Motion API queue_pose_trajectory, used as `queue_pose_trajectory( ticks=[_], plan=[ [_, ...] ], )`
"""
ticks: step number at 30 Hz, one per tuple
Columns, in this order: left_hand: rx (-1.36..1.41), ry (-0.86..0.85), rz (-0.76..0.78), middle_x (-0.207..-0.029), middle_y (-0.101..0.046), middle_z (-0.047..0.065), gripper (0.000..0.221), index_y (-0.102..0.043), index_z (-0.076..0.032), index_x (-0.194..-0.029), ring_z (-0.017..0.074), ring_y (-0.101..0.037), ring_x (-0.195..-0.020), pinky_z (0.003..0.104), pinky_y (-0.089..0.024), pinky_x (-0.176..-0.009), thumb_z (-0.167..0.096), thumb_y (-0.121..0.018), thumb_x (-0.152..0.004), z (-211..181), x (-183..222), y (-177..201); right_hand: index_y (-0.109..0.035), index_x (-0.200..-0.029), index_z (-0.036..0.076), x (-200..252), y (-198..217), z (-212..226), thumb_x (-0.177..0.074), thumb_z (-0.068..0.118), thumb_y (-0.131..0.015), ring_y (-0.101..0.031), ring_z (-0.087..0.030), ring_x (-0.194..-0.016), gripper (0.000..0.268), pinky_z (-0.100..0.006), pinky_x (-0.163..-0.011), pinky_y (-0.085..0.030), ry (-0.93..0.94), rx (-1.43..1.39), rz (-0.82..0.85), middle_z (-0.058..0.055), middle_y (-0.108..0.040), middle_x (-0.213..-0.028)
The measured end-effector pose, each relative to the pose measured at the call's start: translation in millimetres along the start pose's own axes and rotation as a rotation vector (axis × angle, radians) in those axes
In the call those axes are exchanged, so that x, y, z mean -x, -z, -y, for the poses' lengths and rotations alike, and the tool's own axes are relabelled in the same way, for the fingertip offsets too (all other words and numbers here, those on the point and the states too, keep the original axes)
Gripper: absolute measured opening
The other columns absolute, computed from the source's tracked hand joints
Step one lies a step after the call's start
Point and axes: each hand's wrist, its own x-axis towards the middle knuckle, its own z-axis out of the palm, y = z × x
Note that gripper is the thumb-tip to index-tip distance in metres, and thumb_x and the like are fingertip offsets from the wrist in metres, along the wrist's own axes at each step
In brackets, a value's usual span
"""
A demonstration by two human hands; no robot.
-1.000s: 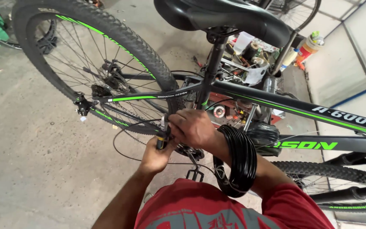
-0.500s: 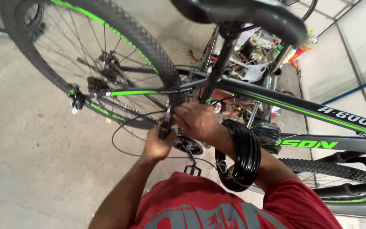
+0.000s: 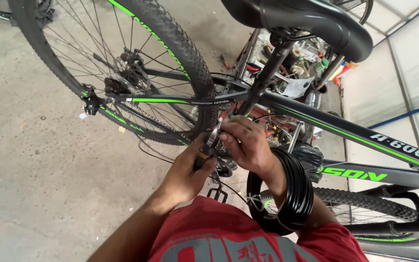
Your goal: Replacing and threading a bicycle cable through the frame and derailleur using pliers.
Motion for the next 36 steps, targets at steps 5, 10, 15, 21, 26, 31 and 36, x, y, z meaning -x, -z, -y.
queue_pose_trajectory(
  ticks=[5,10,15,21,26,31,36],
  plan=[
    [-0.1,-0.024,-0.039,-0.117,-0.069,0.033,0.051,-0.057,0.0,-0.144,0.0567,-0.066,-0.111,0.061,-0.056,-0.087,-0.026,-0.062,-0.1,14.0,1.0,-1.0,-0.074,-0.103,-0.001,-2.9,-2.2,4.1,-0.102,0.013,-0.064,-0.068,-0.037,-0.069,0.018,-0.041,-0.063,-0.058,-0.023,-0.066,-0.014,-0.016,-0.066,-0.085],
    [-0.098,0.202,-0.038,-0.098,-0.079,0.019,0.036,-0.074,-0.016,-0.118,0.0437,-0.076,-0.099,0.051,-0.056,-0.079,-0.042,-0.074,-0.092,47.1,-0.9,-7.0,-0.074,-0.11,-0.001,-10.7,1.1,9.9,-0.104,0.014,-0.064,-0.07,-0.042,-0.077,0.019,-0.045,-0.067,-0.057,-0.013,0.028,0.024,-0.018,-0.067,-0.09],
    [0.254,0.319,-0.279,-0.065,-0.066,0.01,0.024,-0.075,-0.008,-0.094,0.0209,-0.066,-0.064,0.033,-0.056,-0.065,-0.031,-0.077,-0.096,116.9,-16.0,3.3,-0.075,-0.103,0.004,-0.3,-9.9,-17.9,-0.101,0.015,-0.069,-0.07,-0.038,-0.072,0.013,-0.046,-0.067,-0.056,0.044,0.385,0.128,-0.015,-0.07,-0.082],
    [0.318,0.311,-0.378,-0.064,-0.066,0.013,0.018,-0.071,-0.004,-0.095,0.0213,-0.065,-0.059,0.035,-0.057,-0.061,-0.022,-0.077,-0.096,126.2,-7.2,28.6,-0.074,-0.099,0.019,4.7,-21.4,-28.3,-0.099,0.028,-0.068,-0.068,-0.025,-0.062,0.011,-0.038,-0.058,-0.056,0.012,0.748,0.13,-0.001,-0.068,-0.072],
    [0.363,0.34,-0.377,-0.066,-0.064,0.014,0.018,-0.07,0.0,-0.094,0.0212,-0.063,-0.064,0.035,-0.058,-0.067,-0.017,-0.077,-0.095,126.6,-1.4,39.9,-0.076,-0.097,0.025,8.9,-20.2,-27.6,-0.095,0.038,-0.071,-0.069,-0.021,-0.061,0.014,-0.035,-0.056,-0.056,-0.059,0.887,0.14,0.004,-0.066,-0.068],
    [0.349,0.31,-0.366,-0.066,-0.065,0.015,0.017,-0.071,-0.002,-0.094,0.0224,-0.065,-0.064,0.036,-0.059,-0.065,-0.018,-0.078,-0.095,133.6,-10.1,53.4,-0.079,-0.097,0.026,-12.2,-13.6,-18.3,-0.094,0.039,-0.071,-0.074,-0.023,-0.071,0.014,-0.036,-0.062,-0.058,-0.143,0.865,0.202,0.002,-0.073,-0.075],
    [0.35,0.312,-0.344,-0.066,-0.064,0.013,0.016,-0.071,-0.004,-0.094,0.0211,-0.064,-0.065,0.036,-0.059,-0.067,-0.02,-0.077,-0.096,135.0,-18.7,61.9,-0.077,-0.097,0.022,-23.6,-14.8,-17.5,-0.094,0.031,-0.07,-0.073,-0.028,-0.071,0.012,-0.04,-0.061,-0.058,-0.149,0.802,0.248,-0.002,-0.07,-0.073]
  ],
)
